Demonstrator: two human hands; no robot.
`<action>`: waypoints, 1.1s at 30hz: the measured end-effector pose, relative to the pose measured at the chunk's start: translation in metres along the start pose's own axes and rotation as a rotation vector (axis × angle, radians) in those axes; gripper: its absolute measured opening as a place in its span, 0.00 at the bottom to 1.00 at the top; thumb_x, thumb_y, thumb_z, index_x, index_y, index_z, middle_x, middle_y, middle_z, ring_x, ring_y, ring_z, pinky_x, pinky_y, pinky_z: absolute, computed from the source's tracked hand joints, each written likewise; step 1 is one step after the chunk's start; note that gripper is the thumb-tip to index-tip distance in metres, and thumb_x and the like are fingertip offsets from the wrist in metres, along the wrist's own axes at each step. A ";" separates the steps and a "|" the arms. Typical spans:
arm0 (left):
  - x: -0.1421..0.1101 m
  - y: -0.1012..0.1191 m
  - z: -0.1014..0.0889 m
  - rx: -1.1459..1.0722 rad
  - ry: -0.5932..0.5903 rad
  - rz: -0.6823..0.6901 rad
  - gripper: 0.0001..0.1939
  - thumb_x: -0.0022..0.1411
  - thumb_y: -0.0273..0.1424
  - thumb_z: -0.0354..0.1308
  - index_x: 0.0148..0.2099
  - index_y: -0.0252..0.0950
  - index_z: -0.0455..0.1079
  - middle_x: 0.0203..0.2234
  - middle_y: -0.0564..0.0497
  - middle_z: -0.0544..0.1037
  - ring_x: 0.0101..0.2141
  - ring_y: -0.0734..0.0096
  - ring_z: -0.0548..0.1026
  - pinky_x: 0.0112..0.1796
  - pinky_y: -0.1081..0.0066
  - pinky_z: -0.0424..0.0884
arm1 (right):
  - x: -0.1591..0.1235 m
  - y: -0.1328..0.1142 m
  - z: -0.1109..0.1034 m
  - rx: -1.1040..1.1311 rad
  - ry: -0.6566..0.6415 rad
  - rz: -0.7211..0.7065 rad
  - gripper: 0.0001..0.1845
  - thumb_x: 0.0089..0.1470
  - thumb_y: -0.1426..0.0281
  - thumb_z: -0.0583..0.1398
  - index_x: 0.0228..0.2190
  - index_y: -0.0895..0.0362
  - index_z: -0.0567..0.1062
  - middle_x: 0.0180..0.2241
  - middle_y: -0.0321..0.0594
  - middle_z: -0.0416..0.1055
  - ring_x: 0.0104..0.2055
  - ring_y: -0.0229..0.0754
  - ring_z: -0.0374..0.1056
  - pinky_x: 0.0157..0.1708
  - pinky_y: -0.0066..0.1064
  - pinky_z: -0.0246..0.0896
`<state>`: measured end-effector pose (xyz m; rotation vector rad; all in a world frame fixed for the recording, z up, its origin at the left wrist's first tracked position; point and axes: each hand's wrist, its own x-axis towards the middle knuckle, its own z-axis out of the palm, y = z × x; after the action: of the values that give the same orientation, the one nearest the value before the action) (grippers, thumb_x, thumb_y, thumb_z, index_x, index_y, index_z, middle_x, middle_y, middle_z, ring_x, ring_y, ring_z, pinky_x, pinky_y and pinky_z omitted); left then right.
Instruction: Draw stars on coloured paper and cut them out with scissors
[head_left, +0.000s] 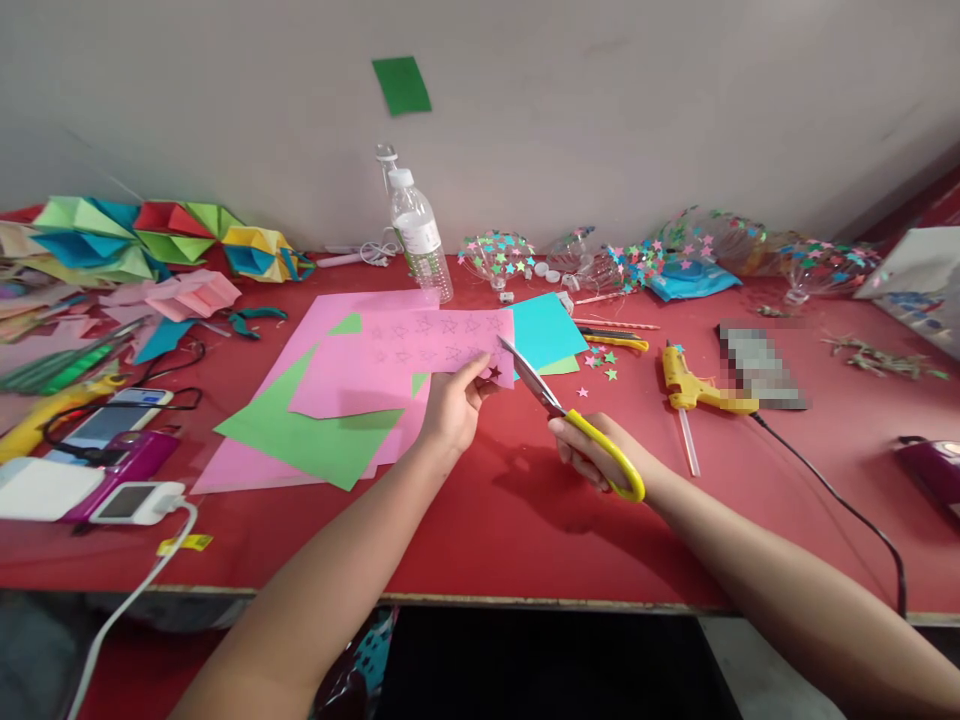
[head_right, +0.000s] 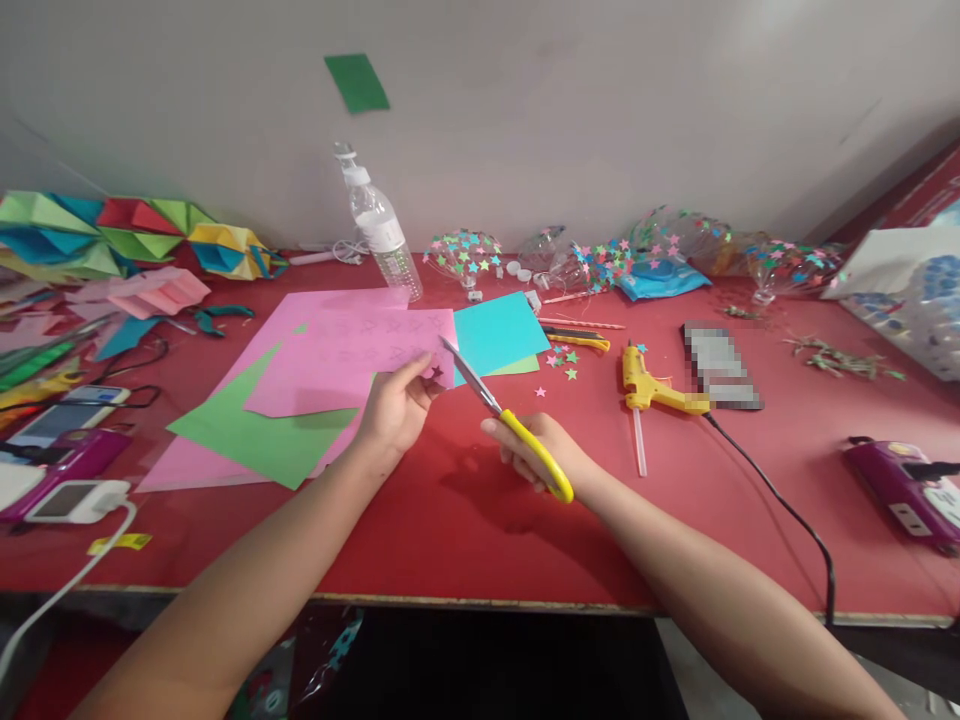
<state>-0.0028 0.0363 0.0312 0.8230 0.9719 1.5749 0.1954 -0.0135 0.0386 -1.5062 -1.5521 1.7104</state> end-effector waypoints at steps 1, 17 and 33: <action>0.001 0.000 0.000 0.002 -0.004 0.002 0.18 0.43 0.38 0.71 0.30 0.35 0.68 0.24 0.55 0.74 0.26 0.75 0.76 0.26 0.75 0.72 | 0.000 0.000 0.000 -0.007 0.005 0.000 0.31 0.51 0.40 0.57 0.20 0.55 0.65 0.07 0.26 0.54 0.09 0.30 0.49 0.11 0.24 0.50; 0.017 0.000 -0.014 0.084 0.018 0.150 0.18 0.42 0.37 0.75 0.31 0.35 0.72 0.29 0.48 0.79 0.40 0.58 0.79 0.42 0.64 0.75 | -0.007 -0.014 -0.012 -0.166 0.014 -0.076 0.32 0.50 0.39 0.57 0.19 0.56 0.65 0.10 0.27 0.55 0.12 0.30 0.52 0.16 0.26 0.49; 0.010 -0.004 -0.007 -0.023 -0.024 0.015 0.17 0.42 0.35 0.74 0.27 0.34 0.70 0.23 0.52 0.75 0.24 0.73 0.74 0.25 0.73 0.72 | -0.007 -0.012 -0.005 -0.117 0.040 -0.002 0.30 0.56 0.43 0.54 0.20 0.55 0.65 0.08 0.26 0.54 0.09 0.29 0.50 0.11 0.23 0.49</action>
<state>-0.0090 0.0454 0.0247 0.8329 0.9307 1.5832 0.1978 -0.0128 0.0534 -1.5848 -1.6575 1.6029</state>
